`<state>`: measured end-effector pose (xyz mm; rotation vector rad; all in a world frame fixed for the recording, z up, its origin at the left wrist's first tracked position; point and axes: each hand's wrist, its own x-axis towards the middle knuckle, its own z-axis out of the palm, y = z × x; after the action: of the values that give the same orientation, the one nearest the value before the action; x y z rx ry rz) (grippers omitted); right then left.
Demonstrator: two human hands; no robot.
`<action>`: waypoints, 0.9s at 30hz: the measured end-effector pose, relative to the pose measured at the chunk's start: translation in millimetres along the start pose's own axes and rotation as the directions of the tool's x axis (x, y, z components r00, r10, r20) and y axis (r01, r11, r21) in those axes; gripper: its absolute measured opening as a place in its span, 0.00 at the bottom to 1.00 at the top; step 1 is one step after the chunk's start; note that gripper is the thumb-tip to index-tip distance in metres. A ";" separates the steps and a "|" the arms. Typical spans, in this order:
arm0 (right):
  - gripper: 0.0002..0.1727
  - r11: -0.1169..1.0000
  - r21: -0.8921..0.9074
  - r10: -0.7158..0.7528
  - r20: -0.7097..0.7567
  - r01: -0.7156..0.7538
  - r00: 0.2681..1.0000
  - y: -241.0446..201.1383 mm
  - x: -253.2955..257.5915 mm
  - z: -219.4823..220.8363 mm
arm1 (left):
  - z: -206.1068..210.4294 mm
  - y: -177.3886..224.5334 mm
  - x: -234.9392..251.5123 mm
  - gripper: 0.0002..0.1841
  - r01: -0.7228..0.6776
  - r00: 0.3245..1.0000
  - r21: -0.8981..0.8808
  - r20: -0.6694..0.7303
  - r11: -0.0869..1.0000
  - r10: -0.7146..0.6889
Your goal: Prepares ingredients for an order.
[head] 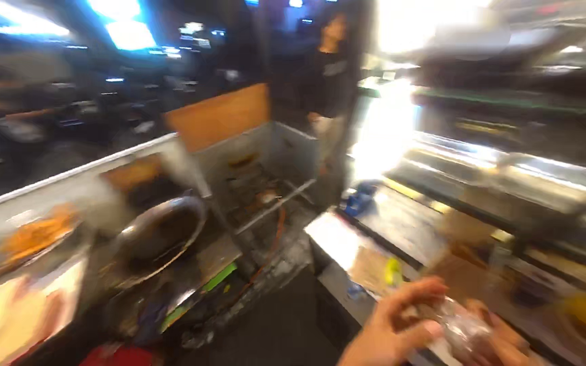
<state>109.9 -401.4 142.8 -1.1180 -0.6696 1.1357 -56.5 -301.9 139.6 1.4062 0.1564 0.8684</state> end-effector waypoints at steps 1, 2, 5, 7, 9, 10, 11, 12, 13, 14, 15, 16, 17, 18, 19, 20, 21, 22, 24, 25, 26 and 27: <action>0.13 0.991 0.099 0.093 -0.023 -0.090 0.995 -2.0 -6.5 -1.3 | 2.1 -7.7 5.3 0.34 0.037 0.998 -0.067 0.060 0.997 -0.033; 0.12 0.976 0.172 0.149 -0.071 -0.135 0.986 -2.0 -13.5 -1.9 | 9.1 -17.0 9.6 0.29 0.064 0.996 -0.110 0.072 0.992 -0.056; 0.10 0.966 0.247 0.143 -0.276 -0.073 0.950 3.3 -31.8 -12.3 | 40.0 -38.7 17.4 0.08 0.094 0.993 -0.176 -0.057 0.980 -0.105; 0.13 0.979 0.178 -0.009 -0.428 0.094 0.904 11.1 -47.4 -27.6 | 55.5 -45.1 21.5 0.03 0.129 0.978 -0.180 -0.141 0.975 -0.155; 0.15 0.962 -0.061 -0.256 -0.540 0.267 0.801 18.0 -63.6 -37.4 | 66.6 -48.2 26.1 0.03 0.141 0.969 -0.147 -0.182 0.979 -0.166; 0.17 0.926 -0.221 -0.377 -0.555 0.305 0.742 19.1 -69.9 -37.2 | 72.6 -50.1 27.6 0.04 0.134 0.972 -0.117 -0.180 0.984 -0.154; 0.20 0.879 -0.365 -0.469 -0.540 0.307 0.699 19.4 -74.5 -34.7 | 79.2 -52.4 28.7 0.05 0.126 0.977 -0.094 -0.159 0.988 -0.140; 0.22 0.832 -0.470 -0.534 -0.528 0.297 0.660 20.6 -76.3 -31.0 | 86.6 -54.0 28.5 0.05 0.125 0.983 -0.075 -0.128 0.989 -0.134; 0.22 0.789 -0.551 -0.582 -0.528 0.272 0.619 23.2 -76.4 -28.8 | 93.8 -55.2 26.8 0.05 0.131 0.986 -0.063 -0.093 0.989 -0.137; 0.19 0.771 -0.586 -0.602 -0.541 0.250 0.587 24.8 -76.7 -29.7 | 100.0 -56.1 25.0 0.05 0.145 0.987 -0.062 -0.067 0.987 -0.149; 0.14 0.784 -0.571 -0.590 -0.569 0.242 0.573 23.0 -77.9 -33.6 | 104.8 -56.1 24.6 0.05 0.173 0.983 -0.080 -0.049 0.982 -0.177; 0.11 0.818 -0.520 -0.555 -0.605 0.244 0.572 18.8 -79.7 -38.6 | 108.6 -55.4 25.2 0.04 0.216 0.974 -0.102 -0.046 0.971 -0.222; 0.09 0.857 -0.450 -0.506 -0.637 0.252 0.582 14.6 -82.2 -43.6 | 112.6 -55.0 25.8 0.05 0.265 0.961 -0.131 -0.050 0.955 -0.274; 0.08 0.892 -0.370 -0.450 -0.658 0.262 0.604 11.6 -85.6 -47.8 | 116.8 -56.2 25.3 0.07 0.305 0.948 -0.157 -0.047 0.939 -0.316; 0.09 0.921 -0.280 -0.390 -0.668 0.272 0.634 8.9 -89.0 -50.8 | 121.0 -58.5 24.4 0.10 0.343 0.935 -0.178 -0.035 0.922 -0.354; 0.10 0.943 -0.189 -0.328 -0.673 0.275 0.663 5.9 -91.9 -53.6 | 124.3 -61.5 23.6 0.14 0.380 0.921 -0.199 -0.011 0.903 -0.390; 0.12 0.952 -0.131 -0.292 -0.667 0.278 0.685 3.7 -94.1 -57.1 | 126.1 -64.3 22.9 0.18 0.413 0.909 -0.225 0.039 0.883 -0.415; 0.13 0.951 -0.126 -0.294 -0.648 0.282 0.703 2.6 -95.9 -61.4 | 126.3 -67.2 22.0 0.24 0.422 0.907 -0.252 0.116 0.871 -0.405; 0.16 0.930 -0.231 -0.367 -0.616 0.285 0.697 1.5 -97.6 -70.4 | 129.5 -71.1 21.4 0.33 0.404 0.908 -0.281 0.241 0.871 -0.344; 0.15 0.914 -0.282 -0.406 -0.615 0.292 0.676 1.5 -97.5 -74.5 | 134.9 -70.9 20.4 0.30 0.400 0.911 -0.276 0.227 0.874 -0.345; 0.12 0.905 -0.302 -0.426 -0.620 0.301 0.659 1.5 -97.5 -78.7 | 141.3 -71.4 18.8 0.24 0.414 0.909 -0.270 0.183 0.869 -0.376; 0.09 0.907 -0.286 -0.421 -0.633 0.309 0.650 1.2 -97.8 -83.1 | 147.2 -73.2 17.5 0.18 0.450 0.893 -0.274 0.137 0.850 -0.428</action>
<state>150.1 -521.8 123.9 -1.3480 -0.3615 0.2581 72.2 -401.8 111.5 1.0530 0.2698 0.4345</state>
